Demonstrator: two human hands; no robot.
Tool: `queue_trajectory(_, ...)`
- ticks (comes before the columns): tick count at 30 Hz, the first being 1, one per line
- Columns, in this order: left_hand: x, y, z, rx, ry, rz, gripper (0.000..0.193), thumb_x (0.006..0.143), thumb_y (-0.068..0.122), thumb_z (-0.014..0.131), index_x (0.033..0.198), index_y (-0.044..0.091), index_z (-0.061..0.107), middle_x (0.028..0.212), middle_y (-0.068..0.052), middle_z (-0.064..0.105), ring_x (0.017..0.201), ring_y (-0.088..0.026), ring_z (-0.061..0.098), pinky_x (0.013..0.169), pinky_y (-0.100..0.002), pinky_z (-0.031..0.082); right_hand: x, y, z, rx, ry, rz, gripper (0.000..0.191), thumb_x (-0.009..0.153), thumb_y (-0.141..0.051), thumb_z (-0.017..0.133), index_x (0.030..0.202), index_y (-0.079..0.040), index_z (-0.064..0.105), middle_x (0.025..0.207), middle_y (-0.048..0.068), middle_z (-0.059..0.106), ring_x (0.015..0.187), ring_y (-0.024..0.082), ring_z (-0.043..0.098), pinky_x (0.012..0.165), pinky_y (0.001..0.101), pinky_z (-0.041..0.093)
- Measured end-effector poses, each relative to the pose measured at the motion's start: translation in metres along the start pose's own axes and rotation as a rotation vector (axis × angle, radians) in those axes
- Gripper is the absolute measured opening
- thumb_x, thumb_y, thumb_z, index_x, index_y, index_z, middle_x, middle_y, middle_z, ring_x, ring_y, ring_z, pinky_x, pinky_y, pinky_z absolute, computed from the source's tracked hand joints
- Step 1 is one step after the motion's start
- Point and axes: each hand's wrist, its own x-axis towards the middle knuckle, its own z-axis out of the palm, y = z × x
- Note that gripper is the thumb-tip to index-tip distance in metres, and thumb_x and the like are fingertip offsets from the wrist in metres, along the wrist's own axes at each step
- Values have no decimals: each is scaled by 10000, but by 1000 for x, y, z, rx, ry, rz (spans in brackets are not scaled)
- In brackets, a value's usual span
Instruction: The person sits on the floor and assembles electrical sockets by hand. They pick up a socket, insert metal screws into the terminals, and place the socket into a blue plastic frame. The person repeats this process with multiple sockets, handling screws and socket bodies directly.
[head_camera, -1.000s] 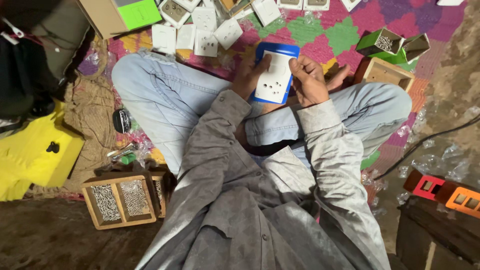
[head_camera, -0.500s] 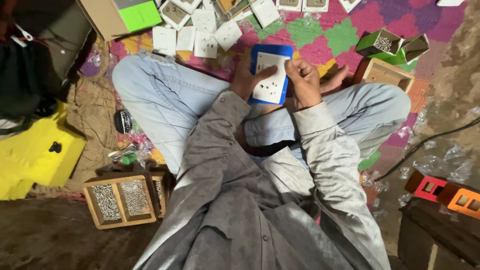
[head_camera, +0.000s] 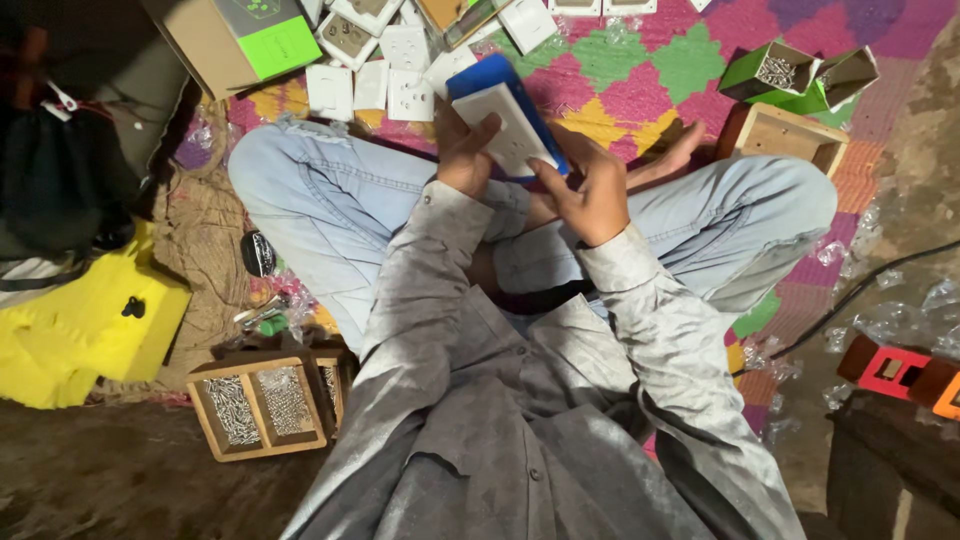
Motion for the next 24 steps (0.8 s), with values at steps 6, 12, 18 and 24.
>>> queue_trajectory(6, -7, 14, 14, 128, -119, 94, 655, 850, -122, 768, 1390, 87, 463, 1328, -135, 575, 1281, -316, 602, 1102, -454, 540, 0, 0, -10, -166, 89, -282, 344, 952, -84, 772, 1278, -2, 702, 1181, 196, 728, 1032, 368, 733, 880, 409, 579)
queue_trajectory(12, -11, 21, 22, 65, -145, 96, 709, 803, -162, 730, 1377, 110, 415, 1379, -155, 543, 1383, -353, 556, 1107, -465, 522, 1, -5, -7, -195, 81, -333, 384, 908, -144, 805, 1251, -2, 706, 1194, 176, 683, 1080, 365, 655, 924, 449, 531)
queue_trajectory(18, -13, 22, 27, 100, -182, 93, 618, 823, -136, 726, 1329, 81, 445, 1335, -148, 554, 1349, -352, 600, 1153, -480, 537, 2, -10, 2, -144, 51, -254, 408, 883, -191, 834, 1236, -21, 721, 1159, 163, 657, 1041, 346, 635, 861, 427, 525)
queue_trajectory(24, -18, 26, 37, 223, -115, 77, 554, 810, -109, 752, 1265, 48, 477, 1266, -139, 568, 1269, -324, 643, 1091, -457, 557, 2, -5, 7, -70, 68, -231, 389, 894, -151, 826, 1245, -14, 731, 1144, 156, 638, 1041, 322, 633, 895, 412, 516)
